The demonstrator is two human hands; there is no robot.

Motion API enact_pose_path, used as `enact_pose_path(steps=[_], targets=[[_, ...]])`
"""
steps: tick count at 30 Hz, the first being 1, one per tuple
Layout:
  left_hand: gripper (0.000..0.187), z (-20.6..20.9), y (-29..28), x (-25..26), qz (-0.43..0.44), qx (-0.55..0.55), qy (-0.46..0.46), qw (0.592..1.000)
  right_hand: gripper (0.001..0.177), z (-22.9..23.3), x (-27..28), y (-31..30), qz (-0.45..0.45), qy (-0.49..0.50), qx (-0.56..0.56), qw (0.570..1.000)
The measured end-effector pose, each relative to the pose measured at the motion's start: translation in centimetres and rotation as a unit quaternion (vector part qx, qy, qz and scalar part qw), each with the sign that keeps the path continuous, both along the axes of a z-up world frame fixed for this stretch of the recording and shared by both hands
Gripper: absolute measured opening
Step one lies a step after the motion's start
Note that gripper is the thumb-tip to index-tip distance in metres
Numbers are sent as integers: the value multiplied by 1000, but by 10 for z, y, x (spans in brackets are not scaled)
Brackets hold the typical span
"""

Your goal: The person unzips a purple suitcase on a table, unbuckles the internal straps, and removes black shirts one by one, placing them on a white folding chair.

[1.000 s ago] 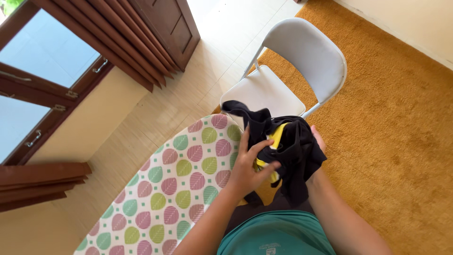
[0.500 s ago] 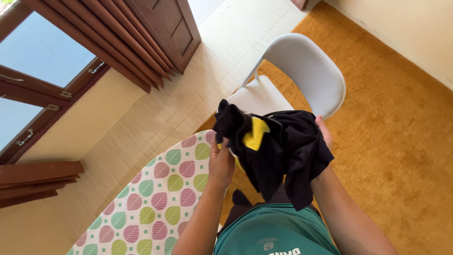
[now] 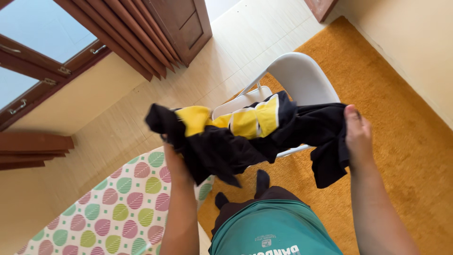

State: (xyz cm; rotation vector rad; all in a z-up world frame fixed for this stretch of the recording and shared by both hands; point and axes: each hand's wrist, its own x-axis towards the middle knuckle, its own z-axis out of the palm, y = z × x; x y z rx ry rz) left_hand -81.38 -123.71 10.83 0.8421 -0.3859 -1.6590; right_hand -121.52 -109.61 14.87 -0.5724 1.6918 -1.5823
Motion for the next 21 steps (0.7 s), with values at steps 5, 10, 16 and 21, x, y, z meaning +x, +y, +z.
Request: enact_pose_path(steps=[5, 10, 16, 21], targets=[[51, -55, -7, 4, 33, 10, -9, 999, 47, 12, -29, -22, -28, -108, -52, 992], [54, -103, -6, -6, 49, 17, -16, 999, 45, 14, -47, -33, -34, -224, -150, 962], [58, -121, 15, -36, 35, 10, 4, 999, 50, 28, -42, -38, 21, -163, -155, 974], [59, -75, 52, -121, -110, 82, 140, 981, 48, 7, 22, -44, 141, -205, -13, 969]])
